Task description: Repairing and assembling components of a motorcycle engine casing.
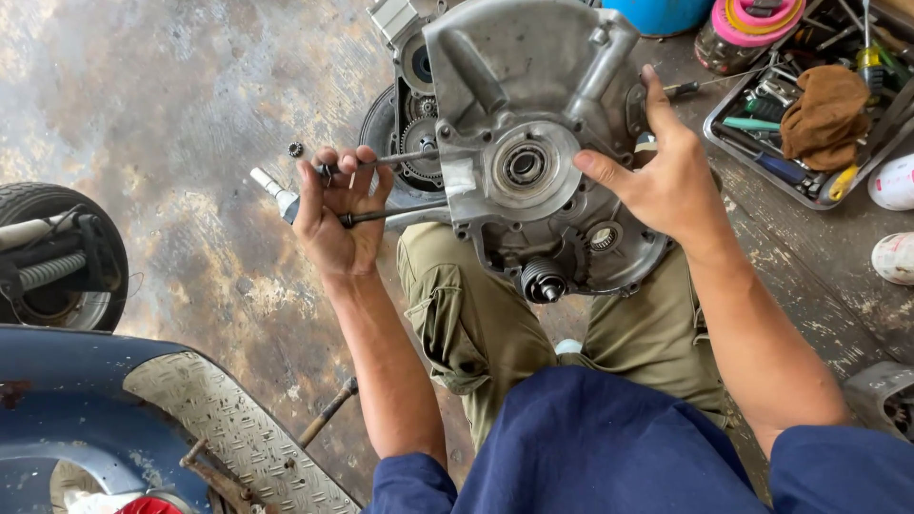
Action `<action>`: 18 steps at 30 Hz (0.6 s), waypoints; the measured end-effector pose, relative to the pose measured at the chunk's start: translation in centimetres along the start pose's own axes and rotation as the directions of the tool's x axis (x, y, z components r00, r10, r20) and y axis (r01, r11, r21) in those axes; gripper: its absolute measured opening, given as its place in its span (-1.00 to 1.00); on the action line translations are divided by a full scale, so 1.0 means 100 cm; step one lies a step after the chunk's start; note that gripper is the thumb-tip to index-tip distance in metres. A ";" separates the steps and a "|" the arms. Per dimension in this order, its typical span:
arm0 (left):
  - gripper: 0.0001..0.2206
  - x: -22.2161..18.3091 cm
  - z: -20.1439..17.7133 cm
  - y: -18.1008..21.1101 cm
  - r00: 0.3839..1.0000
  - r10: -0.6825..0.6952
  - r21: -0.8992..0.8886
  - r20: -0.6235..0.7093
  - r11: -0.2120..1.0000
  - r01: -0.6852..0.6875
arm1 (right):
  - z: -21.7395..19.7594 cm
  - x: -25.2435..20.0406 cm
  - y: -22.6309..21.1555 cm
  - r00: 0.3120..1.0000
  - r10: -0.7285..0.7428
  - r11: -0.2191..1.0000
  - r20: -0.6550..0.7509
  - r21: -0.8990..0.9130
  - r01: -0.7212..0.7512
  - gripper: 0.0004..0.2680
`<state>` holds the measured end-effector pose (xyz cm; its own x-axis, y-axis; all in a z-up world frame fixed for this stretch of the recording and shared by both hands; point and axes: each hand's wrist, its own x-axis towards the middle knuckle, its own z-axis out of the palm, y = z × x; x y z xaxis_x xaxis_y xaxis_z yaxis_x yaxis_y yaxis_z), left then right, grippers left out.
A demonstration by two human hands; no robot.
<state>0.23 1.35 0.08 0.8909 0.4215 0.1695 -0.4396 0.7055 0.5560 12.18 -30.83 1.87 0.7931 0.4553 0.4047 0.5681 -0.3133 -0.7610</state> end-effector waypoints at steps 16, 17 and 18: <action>-0.20 -0.026 -0.002 -0.047 0.982 -0.007 -0.335 -0.188 0.940 -0.058 | 0.036 -0.012 0.030 0.988 -0.087 0.940 -0.129 -0.339 0.038 -0.26; -0.28 -0.032 -0.003 -0.054 0.983 -0.010 -0.205 -0.184 0.978 -0.028 | 0.036 -0.012 0.030 0.988 -0.092 0.947 -0.124 -0.319 0.048 -0.27; -0.35 -0.038 -0.002 -0.062 0.984 -0.014 -0.072 -0.178 0.997 0.001 | 0.036 -0.011 0.030 0.988 -0.097 0.953 -0.120 -0.298 0.057 -0.27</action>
<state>-0.47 -4.53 -4.23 0.8623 0.5062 0.0141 -0.4457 0.7453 0.4958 12.23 -29.29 -2.72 0.7550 0.3803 0.5342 0.6521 -0.5210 -0.5507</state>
